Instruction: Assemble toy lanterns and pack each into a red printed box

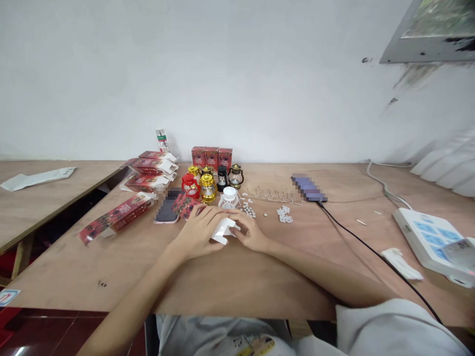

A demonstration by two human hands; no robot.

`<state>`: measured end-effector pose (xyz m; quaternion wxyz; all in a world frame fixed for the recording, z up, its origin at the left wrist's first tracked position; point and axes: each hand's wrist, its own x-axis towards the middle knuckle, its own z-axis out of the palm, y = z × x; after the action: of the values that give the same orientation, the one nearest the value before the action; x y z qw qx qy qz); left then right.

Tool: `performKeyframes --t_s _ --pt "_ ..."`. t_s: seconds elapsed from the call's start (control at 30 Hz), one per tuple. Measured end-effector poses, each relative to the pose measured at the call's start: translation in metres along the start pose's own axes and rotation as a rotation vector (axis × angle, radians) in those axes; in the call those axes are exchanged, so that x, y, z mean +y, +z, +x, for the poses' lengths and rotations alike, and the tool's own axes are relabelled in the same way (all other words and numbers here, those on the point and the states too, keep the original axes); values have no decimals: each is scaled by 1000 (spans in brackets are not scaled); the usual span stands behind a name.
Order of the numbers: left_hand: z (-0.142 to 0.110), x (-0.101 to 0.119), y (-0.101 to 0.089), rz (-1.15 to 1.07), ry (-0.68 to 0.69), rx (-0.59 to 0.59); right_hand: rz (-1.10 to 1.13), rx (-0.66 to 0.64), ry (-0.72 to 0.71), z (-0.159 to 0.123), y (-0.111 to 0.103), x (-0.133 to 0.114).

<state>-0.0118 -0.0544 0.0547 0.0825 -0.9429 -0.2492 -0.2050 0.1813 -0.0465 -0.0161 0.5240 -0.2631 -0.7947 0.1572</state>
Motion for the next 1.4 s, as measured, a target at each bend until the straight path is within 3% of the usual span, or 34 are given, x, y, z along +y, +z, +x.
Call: performKeyframes --t_s 0.1,0.27,0.4,0.63,0.8,1.23,1.4 --pt "0 -3 -1 -35 2 21 43 47 -6 -4 3 -7" --pt "-2 -11 -3 -111 -21 89 242 147 134 -12 13 -18" --pt "-4 -13 -4 -181 -36 132 265 165 152 -13 14 -23" --pt "-3 -10 -4 -246 -25 157 60 83 -17 -12 8 -31" --pt "-3 -8 -2 -302 -89 184 23 35 -143 -12 7 -34" --pt "-4 -3 -2 -418 -161 279 39 108 -166 -15 10 -31" --pt "-4 -4 -2 -412 -105 265 24 153 -104 -13 8 -33"
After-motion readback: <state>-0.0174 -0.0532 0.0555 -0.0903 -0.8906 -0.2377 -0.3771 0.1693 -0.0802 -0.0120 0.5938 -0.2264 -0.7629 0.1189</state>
